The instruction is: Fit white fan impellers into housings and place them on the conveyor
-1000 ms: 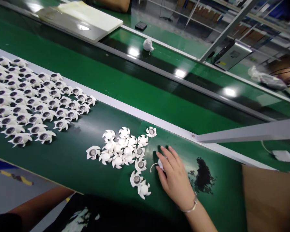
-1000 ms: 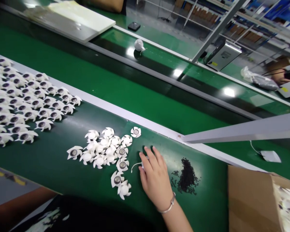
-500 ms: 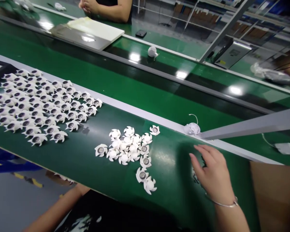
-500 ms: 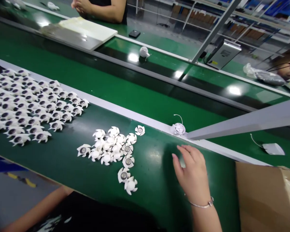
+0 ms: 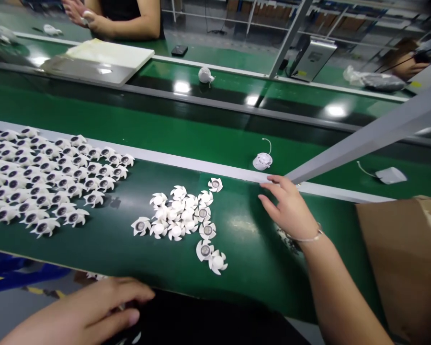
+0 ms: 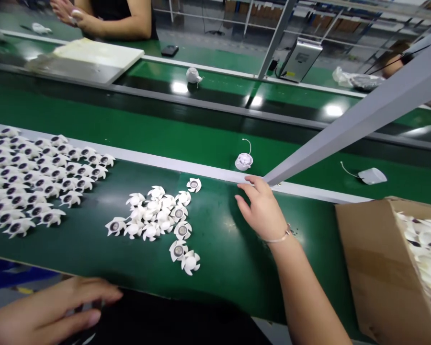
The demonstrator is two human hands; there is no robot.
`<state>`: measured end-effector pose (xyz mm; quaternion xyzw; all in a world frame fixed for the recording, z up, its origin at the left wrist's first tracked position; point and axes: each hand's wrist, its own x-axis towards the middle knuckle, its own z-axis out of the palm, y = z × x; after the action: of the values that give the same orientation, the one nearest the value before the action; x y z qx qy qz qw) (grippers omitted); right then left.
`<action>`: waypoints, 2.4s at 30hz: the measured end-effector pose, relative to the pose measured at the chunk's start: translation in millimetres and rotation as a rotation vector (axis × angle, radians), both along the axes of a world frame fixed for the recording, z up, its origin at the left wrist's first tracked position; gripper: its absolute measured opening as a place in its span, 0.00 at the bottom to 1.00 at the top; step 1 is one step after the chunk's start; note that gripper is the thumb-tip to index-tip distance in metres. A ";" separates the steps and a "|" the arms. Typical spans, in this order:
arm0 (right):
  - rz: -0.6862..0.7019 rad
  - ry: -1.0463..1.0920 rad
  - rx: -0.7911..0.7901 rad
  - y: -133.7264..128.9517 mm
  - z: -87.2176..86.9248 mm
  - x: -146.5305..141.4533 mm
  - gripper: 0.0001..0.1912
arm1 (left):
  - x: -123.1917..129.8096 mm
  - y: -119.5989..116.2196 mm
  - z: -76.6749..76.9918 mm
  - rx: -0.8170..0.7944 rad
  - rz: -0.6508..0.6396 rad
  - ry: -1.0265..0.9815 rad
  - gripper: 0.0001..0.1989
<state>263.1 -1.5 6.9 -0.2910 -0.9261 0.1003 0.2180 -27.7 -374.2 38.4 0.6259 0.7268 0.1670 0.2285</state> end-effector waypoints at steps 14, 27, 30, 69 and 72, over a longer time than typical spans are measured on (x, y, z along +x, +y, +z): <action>-0.400 0.039 -0.036 -108.0 -11.7 98.5 0.08 | 85.8 159.5 -35.3 0.335 -0.651 0.054 0.09; -0.311 -0.071 0.007 -91.2 -21.8 96.2 0.08 | 113.7 211.1 -31.7 0.191 -0.470 0.004 0.15; -0.291 -0.135 0.023 -89.7 -20.9 94.3 0.08 | 115.2 220.5 -36.9 0.181 -0.347 0.124 0.16; 0.017 0.065 -0.384 -123.1 -2.9 8.3 0.04 | 89.0 212.6 -42.2 0.260 -0.594 -0.012 0.15; 0.040 0.004 -0.296 -124.0 -3.0 8.4 0.04 | 89.0 212.0 -42.2 0.257 -0.594 -0.023 0.15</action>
<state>271.5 -125.5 3.9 -0.3012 -0.9064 0.2405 0.1728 61.3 -162.2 -3.8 0.8324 0.4828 0.1904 0.1944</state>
